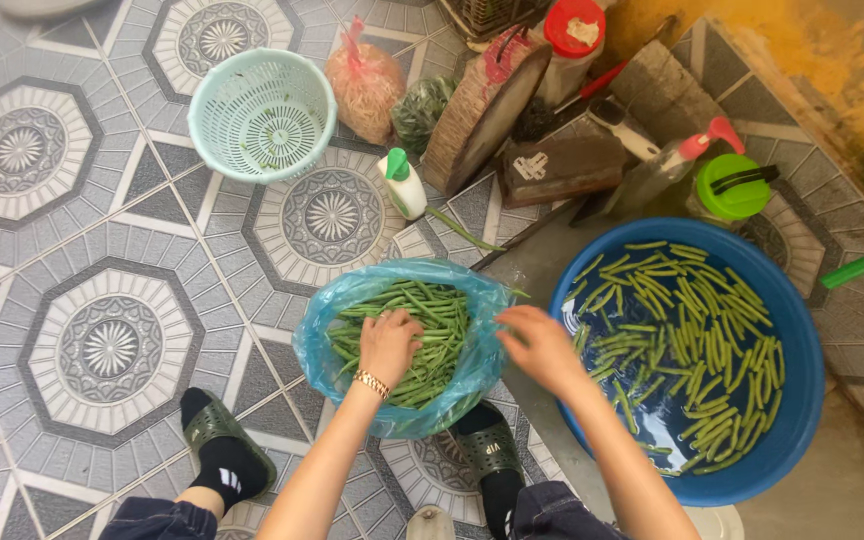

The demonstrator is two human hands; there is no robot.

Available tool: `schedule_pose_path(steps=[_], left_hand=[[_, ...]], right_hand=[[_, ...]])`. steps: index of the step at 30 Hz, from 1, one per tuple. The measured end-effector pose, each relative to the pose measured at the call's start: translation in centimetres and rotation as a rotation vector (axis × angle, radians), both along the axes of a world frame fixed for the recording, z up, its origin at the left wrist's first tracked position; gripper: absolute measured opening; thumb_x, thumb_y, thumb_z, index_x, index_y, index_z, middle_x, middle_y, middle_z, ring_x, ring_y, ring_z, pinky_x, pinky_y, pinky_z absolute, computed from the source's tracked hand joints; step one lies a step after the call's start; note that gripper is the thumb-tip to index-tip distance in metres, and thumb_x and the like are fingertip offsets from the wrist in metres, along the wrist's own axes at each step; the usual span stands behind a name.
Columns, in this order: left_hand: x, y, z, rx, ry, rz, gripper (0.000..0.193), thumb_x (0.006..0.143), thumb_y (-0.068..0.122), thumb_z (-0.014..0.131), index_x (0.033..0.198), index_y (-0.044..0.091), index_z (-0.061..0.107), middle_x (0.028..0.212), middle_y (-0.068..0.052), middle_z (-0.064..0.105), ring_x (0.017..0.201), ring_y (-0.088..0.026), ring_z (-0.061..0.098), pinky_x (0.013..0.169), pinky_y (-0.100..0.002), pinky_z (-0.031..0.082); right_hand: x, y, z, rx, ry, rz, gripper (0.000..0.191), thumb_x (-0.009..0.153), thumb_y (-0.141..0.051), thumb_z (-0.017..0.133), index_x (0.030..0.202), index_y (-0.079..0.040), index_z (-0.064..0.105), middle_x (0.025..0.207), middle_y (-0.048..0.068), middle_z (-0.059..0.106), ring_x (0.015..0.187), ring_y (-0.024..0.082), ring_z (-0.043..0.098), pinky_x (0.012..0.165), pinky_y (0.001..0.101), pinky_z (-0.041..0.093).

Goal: The person sits on a tiled floor and trims the tip ends off green beans one at a time, snapping off the stem ends by hand. The trimmed beans are dropped into a plastic-lined bag while untrimmed beans soak in a blue water-filled basin beside them.

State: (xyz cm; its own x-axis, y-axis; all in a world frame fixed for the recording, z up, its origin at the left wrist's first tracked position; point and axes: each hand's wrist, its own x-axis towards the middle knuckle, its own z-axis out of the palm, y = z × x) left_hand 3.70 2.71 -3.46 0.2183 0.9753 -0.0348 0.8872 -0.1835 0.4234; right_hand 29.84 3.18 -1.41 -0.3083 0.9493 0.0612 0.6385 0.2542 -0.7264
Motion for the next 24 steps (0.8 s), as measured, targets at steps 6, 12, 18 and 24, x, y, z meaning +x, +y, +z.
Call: schedule_pose_path(steps=[6, 12, 18, 24], left_hand=[[-1.1, -3.0, 1.5, 0.179, -0.066, -0.040, 0.017, 0.081, 0.019, 0.077, 0.097, 0.019, 0.071, 0.097, 0.003, 0.072, 0.094, -0.018, 0.067, 0.102, -0.047, 0.040], [-0.6, -3.6, 3.2, 0.470, -0.115, -0.059, 0.014, 0.083, 0.019, 0.076, 0.096, 0.018, 0.071, 0.097, 0.006, 0.073, 0.098, -0.015, 0.066, 0.102, -0.050, 0.039], [-0.3, -4.0, 4.3, 0.416, -0.325, 0.015, 0.011, 0.087, 0.021, 0.078, 0.096, 0.017, 0.077, 0.094, 0.005, 0.078, 0.088, -0.014, 0.070, 0.092, -0.041, 0.042], [-0.4, -4.0, 4.7, 0.170, -0.763, 0.131, 0.013, 0.084, 0.015, 0.079, 0.097, 0.012, 0.081, 0.088, -0.002, 0.081, 0.083, -0.017, 0.075, 0.093, -0.037, 0.051]], right_hand=[[-6.8, -0.2, 0.3, -0.016, -0.015, 0.190, 0.018, 0.087, -0.013, 0.072, 0.103, -0.007, 0.076, 0.101, 0.010, 0.072, 0.095, 0.031, 0.069, 0.081, 0.0409, 0.055], [-6.3, 0.1, 1.4, -0.221, 0.210, 0.163, 0.015, 0.084, -0.005, 0.070, 0.097, -0.002, 0.076, 0.080, 0.009, 0.067, 0.064, 0.019, 0.064, 0.060, 0.0340, 0.050], [-5.3, 1.0, 1.3, -0.649, 0.632, 0.157, 0.014, 0.085, -0.005, 0.076, 0.096, 0.002, 0.080, 0.081, 0.008, 0.070, 0.062, 0.014, 0.061, 0.057, 0.0286, 0.048], [-5.3, 0.6, 0.8, -0.883, 0.928, 0.124, 0.016, 0.087, -0.010, 0.077, 0.098, 0.002, 0.079, 0.083, 0.007, 0.070, 0.066, 0.016, 0.070, 0.061, 0.0277, 0.054]])
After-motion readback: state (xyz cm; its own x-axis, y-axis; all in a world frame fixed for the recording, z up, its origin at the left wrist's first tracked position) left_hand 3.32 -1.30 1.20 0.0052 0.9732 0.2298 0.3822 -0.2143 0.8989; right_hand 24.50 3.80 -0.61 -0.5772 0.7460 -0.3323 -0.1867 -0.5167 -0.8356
